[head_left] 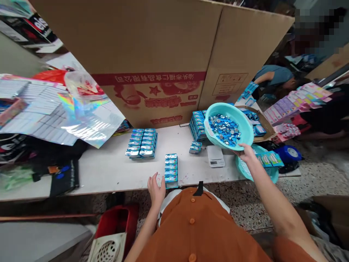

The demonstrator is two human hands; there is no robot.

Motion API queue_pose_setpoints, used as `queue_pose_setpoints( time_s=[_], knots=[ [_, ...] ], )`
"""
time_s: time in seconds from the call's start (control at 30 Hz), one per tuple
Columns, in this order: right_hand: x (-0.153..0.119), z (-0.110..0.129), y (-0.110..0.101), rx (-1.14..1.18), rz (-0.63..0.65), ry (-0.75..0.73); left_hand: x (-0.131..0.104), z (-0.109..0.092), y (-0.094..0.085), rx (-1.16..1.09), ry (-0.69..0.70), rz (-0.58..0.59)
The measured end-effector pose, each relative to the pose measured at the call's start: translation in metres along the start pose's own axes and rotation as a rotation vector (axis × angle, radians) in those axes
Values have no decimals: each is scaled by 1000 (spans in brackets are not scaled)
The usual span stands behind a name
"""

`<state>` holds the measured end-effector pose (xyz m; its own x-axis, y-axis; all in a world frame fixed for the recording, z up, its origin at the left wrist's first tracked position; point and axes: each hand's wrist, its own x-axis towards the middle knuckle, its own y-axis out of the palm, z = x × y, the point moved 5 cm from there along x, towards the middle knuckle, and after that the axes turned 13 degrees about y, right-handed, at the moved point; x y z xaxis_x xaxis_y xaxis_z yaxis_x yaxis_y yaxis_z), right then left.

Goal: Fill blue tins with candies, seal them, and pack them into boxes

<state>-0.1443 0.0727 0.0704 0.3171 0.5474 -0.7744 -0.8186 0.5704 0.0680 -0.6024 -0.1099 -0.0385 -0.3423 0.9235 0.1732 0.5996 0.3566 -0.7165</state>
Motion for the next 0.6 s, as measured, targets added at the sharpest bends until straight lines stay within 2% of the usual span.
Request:
queue_pose_setpoints(
  time_s=[0.1,0.23,0.33,0.37,0.43,0.53,0.6],
  knots=[
    [-40,-10,-49,89,-65,-67,3,10,-7,-20,18,29],
    [-95,-40,-116,195,-196,-147,11,23,-12,-40,98,121],
    [-134,-71,-156,271,-290,-186,22,12,-2,-112,223,273],
    [-145,-83,-167,303,-316,-189,26,0,5,-152,266,345],
    [-165,-103,-188,366,-371,-194,31,-37,26,-235,360,504],
    [-186,-126,-214,406,-418,-215,30,-123,65,-304,578,714],
    [-192,-135,-230,401,-422,-236,27,-184,91,-296,726,808]
  ],
)
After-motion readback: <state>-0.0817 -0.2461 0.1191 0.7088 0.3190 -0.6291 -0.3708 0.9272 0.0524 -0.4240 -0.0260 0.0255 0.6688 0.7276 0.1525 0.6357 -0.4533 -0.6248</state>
